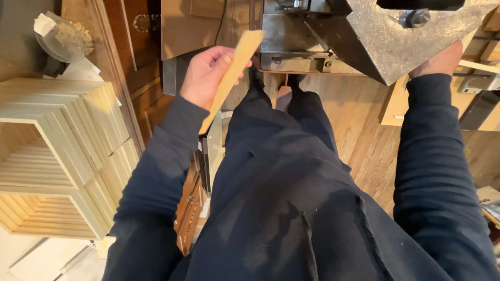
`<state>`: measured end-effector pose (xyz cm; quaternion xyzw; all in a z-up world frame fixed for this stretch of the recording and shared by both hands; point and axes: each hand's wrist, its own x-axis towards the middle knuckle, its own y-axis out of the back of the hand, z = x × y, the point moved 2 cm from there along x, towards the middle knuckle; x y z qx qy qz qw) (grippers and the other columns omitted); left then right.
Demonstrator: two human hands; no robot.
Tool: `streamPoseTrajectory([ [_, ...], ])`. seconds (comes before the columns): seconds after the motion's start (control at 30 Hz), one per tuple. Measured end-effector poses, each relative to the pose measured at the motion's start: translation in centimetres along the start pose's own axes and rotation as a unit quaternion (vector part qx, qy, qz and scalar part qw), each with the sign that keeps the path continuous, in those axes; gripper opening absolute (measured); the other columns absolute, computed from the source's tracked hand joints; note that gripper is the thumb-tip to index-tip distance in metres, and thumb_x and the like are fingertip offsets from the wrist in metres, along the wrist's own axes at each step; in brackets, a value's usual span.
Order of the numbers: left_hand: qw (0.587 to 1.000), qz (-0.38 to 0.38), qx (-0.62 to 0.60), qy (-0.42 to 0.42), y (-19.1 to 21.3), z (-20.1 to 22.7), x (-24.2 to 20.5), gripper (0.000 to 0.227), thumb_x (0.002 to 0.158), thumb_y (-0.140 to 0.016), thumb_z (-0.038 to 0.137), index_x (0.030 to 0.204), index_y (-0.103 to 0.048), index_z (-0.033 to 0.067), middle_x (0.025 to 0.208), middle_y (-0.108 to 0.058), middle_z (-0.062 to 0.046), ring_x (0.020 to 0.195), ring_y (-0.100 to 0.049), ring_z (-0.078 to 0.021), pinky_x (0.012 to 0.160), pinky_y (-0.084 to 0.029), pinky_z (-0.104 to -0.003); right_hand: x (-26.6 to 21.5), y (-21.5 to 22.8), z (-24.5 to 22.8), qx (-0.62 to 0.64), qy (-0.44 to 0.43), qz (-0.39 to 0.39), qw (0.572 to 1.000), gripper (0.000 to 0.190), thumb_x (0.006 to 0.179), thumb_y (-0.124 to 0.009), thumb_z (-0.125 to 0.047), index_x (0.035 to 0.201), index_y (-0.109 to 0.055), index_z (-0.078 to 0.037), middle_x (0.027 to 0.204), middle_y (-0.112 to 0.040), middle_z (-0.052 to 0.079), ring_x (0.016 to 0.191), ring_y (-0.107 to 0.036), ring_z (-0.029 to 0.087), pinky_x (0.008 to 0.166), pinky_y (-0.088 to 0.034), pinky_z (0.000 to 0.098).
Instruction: Cutting wooden frame strips using a manual miter trimmer to precise angles.
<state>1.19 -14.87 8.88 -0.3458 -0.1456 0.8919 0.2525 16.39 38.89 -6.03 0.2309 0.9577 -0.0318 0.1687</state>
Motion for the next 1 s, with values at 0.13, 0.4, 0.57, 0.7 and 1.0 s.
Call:
streamPoseTrajectory([
  [0.13,0.884,0.1,0.386,-0.245,-5.3,5.3,-3.6,0.032,0.102,-0.071,0.023,0.12,-0.066,-0.0027,0.116,-0.07,-0.012,0.096,-0.069,-0.0225,0.087,-0.059,-0.037,-1.0,-1.9,-2.9,-0.123,0.016,0.009,0.992,0.038,0.118,-0.049,-0.024,0.142,-0.057,0.005,0.144,-0.069,0.021,0.125,-0.075,0.032,0.1,-0.063,0.0411],
  [0.4,0.53,0.077,0.69,-0.487,-6.2,7.6,-5.5,0.036,0.111,-0.07,0.035,0.115,-0.068,-0.0008,0.125,-0.066,-0.012,0.104,-0.063,-0.0302,0.088,-0.054,-0.045,-1.5,-3.2,-3.7,-0.094,0.022,0.013,0.995,0.034,0.113,-0.049,-0.016,0.137,-0.06,0.005,0.135,-0.075,0.015,0.117,-0.078,0.026,0.095,-0.065,0.0367],
  [0.57,0.521,0.089,0.684,-0.503,-5.6,6.4,-4.9,0.036,0.112,-0.07,0.036,0.113,-0.07,-0.0001,0.124,-0.067,-0.012,0.103,-0.063,-0.0298,0.086,-0.054,-0.044,-1.9,-3.0,-4.6,-0.3,0.074,0.015,0.951,0.032,0.116,-0.055,-0.017,0.138,-0.065,0.004,0.132,-0.077,0.016,0.114,-0.078,0.027,0.093,-0.062,0.0375],
  [0.7,0.518,0.081,0.699,-0.487,-5.1,5.7,-4.6,0.036,0.111,-0.07,0.036,0.114,-0.069,0.0001,0.125,-0.067,-0.011,0.103,-0.063,-0.0292,0.088,-0.054,-0.045,-1.9,-3.8,-5.7,-0.348,0.12,0.021,0.93,0.031,0.112,-0.055,-0.019,0.131,-0.066,0.002,0.127,-0.078,0.014,0.11,-0.078,0.026,0.09,-0.061,0.0346],
  [1.0,0.531,0.068,0.699,-0.474,-4.4,4.4,-4.3,0.036,0.109,-0.071,0.035,0.117,-0.068,0.0006,0.127,-0.065,-0.01,0.106,-0.061,-0.0293,0.09,-0.052,-0.045,-1.7,-2.7,-4.7,-0.375,0.151,0.035,0.914,0.036,0.114,-0.051,-0.022,0.131,-0.069,0.004,0.124,-0.08,0.017,0.108,-0.08,0.028,0.088,-0.063,0.0384],
])
